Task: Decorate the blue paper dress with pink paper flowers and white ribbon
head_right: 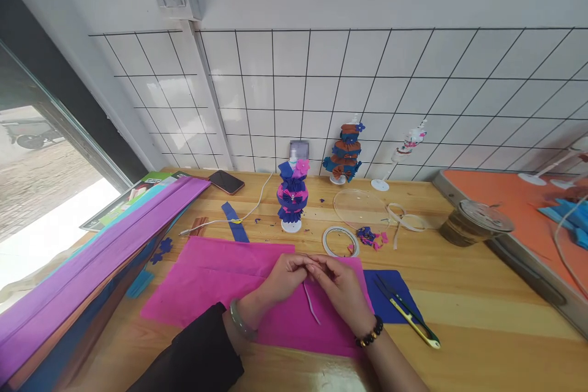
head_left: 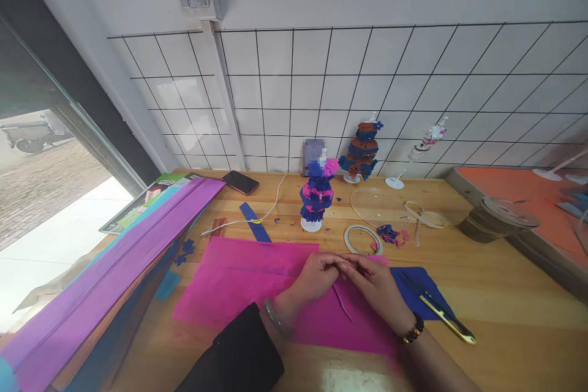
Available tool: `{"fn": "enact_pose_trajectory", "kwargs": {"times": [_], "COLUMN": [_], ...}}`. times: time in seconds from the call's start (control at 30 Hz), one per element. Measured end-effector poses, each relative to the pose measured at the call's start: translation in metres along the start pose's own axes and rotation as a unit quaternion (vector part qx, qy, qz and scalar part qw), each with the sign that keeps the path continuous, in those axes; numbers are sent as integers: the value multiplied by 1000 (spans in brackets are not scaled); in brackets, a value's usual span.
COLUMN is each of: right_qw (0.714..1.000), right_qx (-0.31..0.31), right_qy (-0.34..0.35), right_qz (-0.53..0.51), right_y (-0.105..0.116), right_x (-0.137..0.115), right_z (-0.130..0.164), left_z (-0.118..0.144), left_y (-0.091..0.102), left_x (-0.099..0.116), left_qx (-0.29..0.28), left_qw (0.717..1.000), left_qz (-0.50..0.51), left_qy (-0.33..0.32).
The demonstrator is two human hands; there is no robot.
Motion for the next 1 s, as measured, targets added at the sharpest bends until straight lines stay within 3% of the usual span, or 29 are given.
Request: {"fn": "enact_pose_trajectory", "kwargs": {"times": [0.13,0.33,0.67,1.0], "right_qw": [1000,1000,999,999], "right_qx": [-5,-3,17,34], "right_qy": [8,11,20,14], "right_qz": [5,29,33,26], "right_y": [2,2,4,5], "right_x": [0,9,1,3], "right_z": [0,1,0,0], "left_z": [0,-4,-1,-6], "left_y": [2,7,4,6], "left_x": [-1,-8,-2,-3], "left_qx": [-5,32,9,28], "left_qw": [1000,997,1000,992], "left_qz": [-18,64,-7,120], "left_qy": [-5,9,-9,26]}}
Point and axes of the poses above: each hand's wrist, its own z-axis away from the middle knuckle, its own y-axis out of the back of the hand, x = y × z, the point moved 1 cm from there along -z, towards the middle knuckle, and after that the axes turned 2 degrees about -x, right-handed, at the moved point
